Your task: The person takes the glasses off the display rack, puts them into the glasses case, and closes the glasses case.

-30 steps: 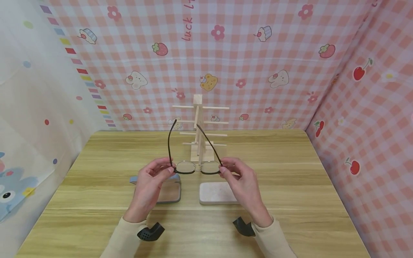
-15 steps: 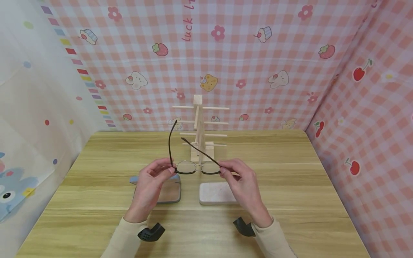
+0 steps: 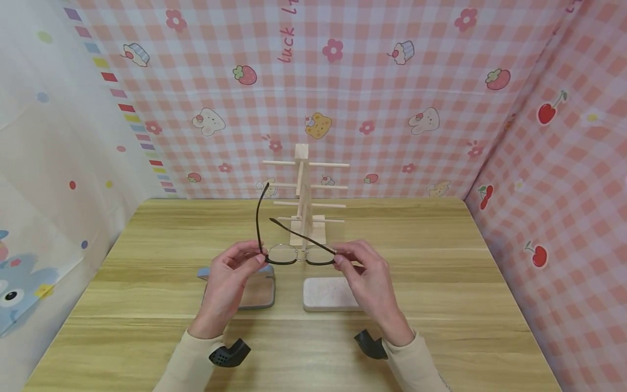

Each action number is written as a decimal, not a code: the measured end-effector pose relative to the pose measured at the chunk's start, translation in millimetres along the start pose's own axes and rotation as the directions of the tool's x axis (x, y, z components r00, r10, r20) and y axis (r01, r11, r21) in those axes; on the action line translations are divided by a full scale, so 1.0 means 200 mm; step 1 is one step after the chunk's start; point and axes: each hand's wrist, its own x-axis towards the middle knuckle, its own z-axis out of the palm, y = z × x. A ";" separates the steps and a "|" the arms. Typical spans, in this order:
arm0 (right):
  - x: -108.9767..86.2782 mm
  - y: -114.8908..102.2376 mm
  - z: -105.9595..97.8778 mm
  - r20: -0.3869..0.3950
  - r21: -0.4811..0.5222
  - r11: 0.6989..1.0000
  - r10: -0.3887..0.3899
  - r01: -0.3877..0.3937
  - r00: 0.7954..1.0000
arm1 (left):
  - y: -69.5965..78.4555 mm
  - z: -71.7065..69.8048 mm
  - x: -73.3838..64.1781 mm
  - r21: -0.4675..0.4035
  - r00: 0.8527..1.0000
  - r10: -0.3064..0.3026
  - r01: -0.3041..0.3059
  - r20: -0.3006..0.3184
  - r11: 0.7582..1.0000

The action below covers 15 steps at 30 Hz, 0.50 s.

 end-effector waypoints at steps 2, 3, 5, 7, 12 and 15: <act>0.00 0.00 0.00 0.000 0.000 1.000 -0.002 0.002 1.000 | 0.00 0.00 0.00 0.003 1.000 0.000 0.000 -0.002 1.000; 0.00 0.00 0.00 0.001 0.003 1.000 -0.003 0.003 1.000 | 0.00 0.00 0.00 0.005 1.000 -0.001 0.001 -0.003 1.000; 0.00 0.00 0.01 0.003 0.005 1.000 -0.006 0.006 1.000 | 0.00 -0.01 0.00 0.013 1.000 -0.003 0.003 -0.003 1.000; 0.00 0.00 0.01 0.004 0.006 1.000 -0.006 0.006 1.000 | 0.00 -0.01 0.00 0.020 1.000 -0.004 0.004 0.000 1.000; 0.01 -0.01 0.01 0.006 -0.017 1.000 0.008 -0.008 1.000 | 0.01 -0.01 0.00 0.030 1.000 -0.004 0.004 0.001 1.000; 0.01 -0.01 0.01 0.013 -0.028 1.000 0.012 -0.011 1.000 | 0.01 -0.01 0.00 0.034 1.000 -0.004 0.004 -0.004 0.999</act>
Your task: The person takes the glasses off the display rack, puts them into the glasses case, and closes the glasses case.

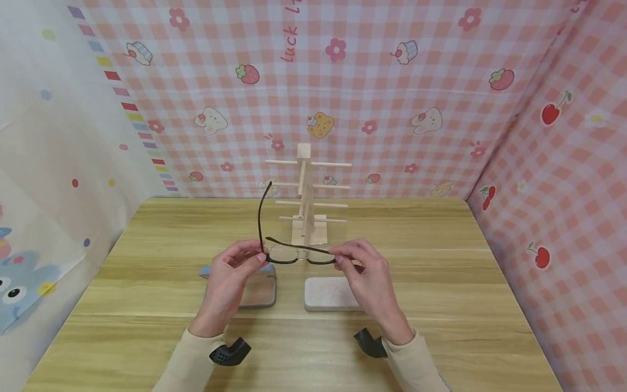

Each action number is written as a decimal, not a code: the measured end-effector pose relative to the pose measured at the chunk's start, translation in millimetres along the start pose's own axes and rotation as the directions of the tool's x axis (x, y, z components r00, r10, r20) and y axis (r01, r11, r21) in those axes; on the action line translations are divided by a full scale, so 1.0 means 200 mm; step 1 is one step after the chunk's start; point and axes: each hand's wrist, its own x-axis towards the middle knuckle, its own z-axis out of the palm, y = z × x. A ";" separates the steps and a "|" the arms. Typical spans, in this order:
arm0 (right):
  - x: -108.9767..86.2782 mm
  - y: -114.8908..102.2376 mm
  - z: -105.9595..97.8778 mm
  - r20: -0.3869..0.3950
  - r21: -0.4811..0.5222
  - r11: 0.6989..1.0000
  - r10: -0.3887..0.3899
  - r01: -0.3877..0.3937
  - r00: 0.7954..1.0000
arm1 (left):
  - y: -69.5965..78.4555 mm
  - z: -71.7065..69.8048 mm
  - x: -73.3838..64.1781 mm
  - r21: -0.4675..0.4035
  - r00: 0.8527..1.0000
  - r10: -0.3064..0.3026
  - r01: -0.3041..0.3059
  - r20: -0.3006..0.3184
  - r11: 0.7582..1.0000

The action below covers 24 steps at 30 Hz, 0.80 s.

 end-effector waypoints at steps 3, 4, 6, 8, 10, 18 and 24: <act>0.00 0.00 0.00 0.011 -0.002 1.000 0.000 0.000 1.000 | 0.00 0.00 0.00 0.004 1.000 -0.004 0.004 -0.006 1.000; 0.00 0.00 0.00 0.014 -0.003 1.000 0.000 0.000 1.000 | 0.00 0.00 0.00 0.004 1.000 -0.006 0.006 -0.007 1.000; 0.00 0.00 0.01 0.021 -0.007 1.000 0.004 -0.004 1.000 | 0.00 -0.01 0.00 0.002 1.000 -0.008 0.008 -0.009 1.000; 0.00 0.00 0.01 0.026 -0.012 1.000 0.007 -0.007 1.000 | 0.00 -0.01 0.00 -0.003 1.000 -0.010 0.010 -0.013 1.000; 0.00 0.00 0.01 0.026 -0.015 1.000 0.009 -0.008 1.000 | 0.00 -0.01 0.00 -0.004 1.000 -0.007 0.007 -0.017 1.000; 0.01 0.00 0.02 0.031 -0.020 1.000 0.013 -0.012 0.999 | 0.00 0.00 0.00 0.147 0.994 0.102 -0.095 -0.040 0.984; 0.01 0.00 0.03 0.032 -0.015 1.000 0.002 -0.002 0.999 | 0.00 0.00 -0.01 0.231 0.982 0.183 -0.167 -0.049 0.958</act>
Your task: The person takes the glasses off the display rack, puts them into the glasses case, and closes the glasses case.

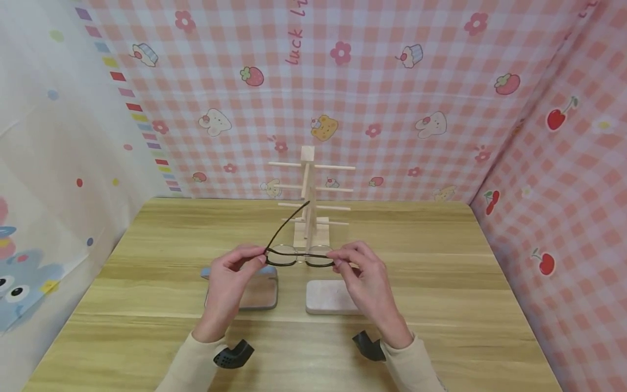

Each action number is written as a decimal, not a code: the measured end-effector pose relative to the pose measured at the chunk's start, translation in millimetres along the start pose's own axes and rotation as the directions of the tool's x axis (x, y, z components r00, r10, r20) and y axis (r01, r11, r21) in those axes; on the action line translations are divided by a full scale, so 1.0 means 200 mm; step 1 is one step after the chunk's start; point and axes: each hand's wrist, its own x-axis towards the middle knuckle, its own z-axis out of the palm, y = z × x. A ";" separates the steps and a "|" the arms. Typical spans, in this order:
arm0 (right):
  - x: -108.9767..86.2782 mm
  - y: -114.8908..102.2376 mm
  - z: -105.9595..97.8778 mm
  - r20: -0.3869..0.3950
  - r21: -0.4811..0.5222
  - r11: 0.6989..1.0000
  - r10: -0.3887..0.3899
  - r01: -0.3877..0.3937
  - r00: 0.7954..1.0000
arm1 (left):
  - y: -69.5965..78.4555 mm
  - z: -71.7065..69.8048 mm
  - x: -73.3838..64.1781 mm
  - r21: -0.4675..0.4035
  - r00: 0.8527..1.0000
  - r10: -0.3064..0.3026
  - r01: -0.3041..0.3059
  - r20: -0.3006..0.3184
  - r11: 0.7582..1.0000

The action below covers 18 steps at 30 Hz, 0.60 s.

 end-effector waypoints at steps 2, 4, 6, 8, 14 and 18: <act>0.00 0.00 0.00 0.001 -0.002 1.000 -0.001 0.001 1.000 | 0.00 0.00 0.00 0.018 1.000 0.003 -0.003 -0.001 1.000; 0.00 0.00 0.00 0.003 -0.004 1.000 0.003 -0.003 1.000 | 0.01 -0.01 -0.01 0.033 1.000 -0.003 0.003 0.004 0.999; 0.00 0.00 0.00 0.006 -0.007 1.000 0.008 -0.008 1.000 | 0.01 -0.01 -0.01 0.048 1.000 -0.014 0.013 0.014 0.999; 0.00 0.00 0.00 0.008 -0.013 1.000 0.013 -0.013 1.000 | 0.01 -0.02 -0.02 0.065 0.999 -0.023 0.022 0.024 0.998; 0.00 0.00 0.01 0.011 -0.018 1.000 0.012 -0.012 1.000 | 0.00 -0.03 -0.02 0.087 0.998 -0.025 0.021 0.051 0.996; 0.00 0.00 0.01 0.012 -0.017 1.000 0.000 0.000 1.000 | -0.01 -0.05 -0.02 0.082 0.998 -0.029 0.024 0.062 0.996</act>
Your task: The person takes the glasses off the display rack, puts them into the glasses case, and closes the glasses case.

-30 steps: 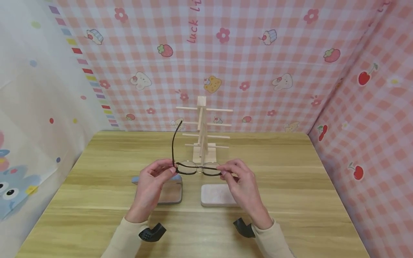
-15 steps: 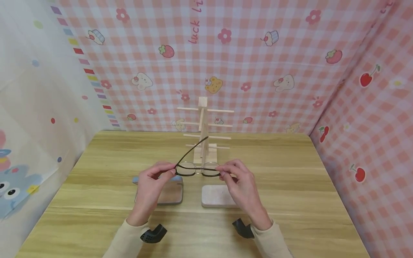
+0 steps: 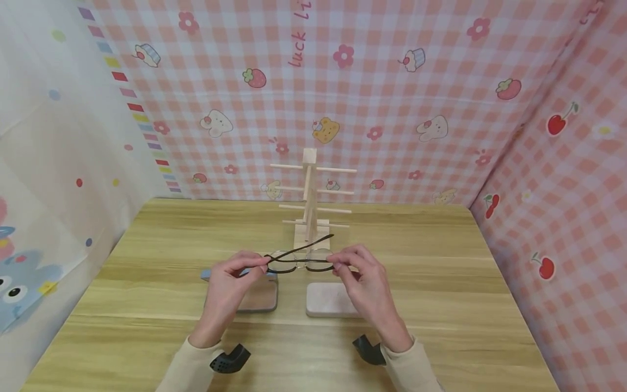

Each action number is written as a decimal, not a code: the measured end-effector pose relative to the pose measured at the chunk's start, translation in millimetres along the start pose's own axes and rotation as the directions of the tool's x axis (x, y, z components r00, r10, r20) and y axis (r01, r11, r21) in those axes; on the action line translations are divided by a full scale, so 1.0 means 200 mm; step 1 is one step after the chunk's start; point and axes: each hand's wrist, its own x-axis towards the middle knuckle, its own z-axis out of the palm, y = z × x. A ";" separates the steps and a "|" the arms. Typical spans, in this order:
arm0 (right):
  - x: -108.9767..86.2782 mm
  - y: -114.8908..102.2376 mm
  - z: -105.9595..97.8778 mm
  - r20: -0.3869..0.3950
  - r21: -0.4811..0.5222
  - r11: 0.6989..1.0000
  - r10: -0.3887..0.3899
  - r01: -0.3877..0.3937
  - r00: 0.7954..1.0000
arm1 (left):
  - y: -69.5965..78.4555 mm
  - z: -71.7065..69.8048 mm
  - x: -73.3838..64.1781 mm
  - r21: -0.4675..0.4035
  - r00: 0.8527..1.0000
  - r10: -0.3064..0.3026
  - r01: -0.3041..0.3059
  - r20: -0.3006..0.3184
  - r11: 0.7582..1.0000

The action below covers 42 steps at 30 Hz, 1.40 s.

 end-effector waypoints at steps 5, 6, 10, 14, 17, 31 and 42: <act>0.00 0.00 0.01 -0.007 -0.006 1.000 -0.024 0.024 1.000 | -0.01 -0.01 0.00 0.010 1.000 -0.011 0.011 0.016 1.000; 0.00 0.00 0.01 -0.008 -0.006 1.000 -0.030 0.030 1.000 | -0.01 -0.01 0.00 0.009 1.000 -0.012 0.012 0.020 1.000; 0.00 0.00 0.01 -0.012 -0.004 1.000 -0.030 0.030 0.999 | -0.01 -0.02 0.00 0.013 0.999 -0.019 0.018 0.031 1.000; 0.00 -0.01 0.02 -0.022 0.014 1.000 0.021 -0.021 1.000 | -0.02 -0.03 0.01 0.035 0.999 -0.019 0.018 0.040 0.999; 0.00 -0.01 0.02 -0.028 0.032 0.997 0.069 -0.068 0.997 | -0.02 -0.03 0.00 0.043 0.999 -0.025 0.023 0.044 0.999; -0.02 -0.01 0.00 0.045 0.082 0.986 0.142 -0.145 0.989 | -0.03 -0.07 -0.01 0.032 0.992 -0.072 0.069 0.104 0.997; -0.04 -0.01 0.01 0.133 0.080 0.976 0.189 -0.201 0.973 | -0.08 -0.13 -0.06 -0.005 0.995 -0.010 0.011 0.099 1.000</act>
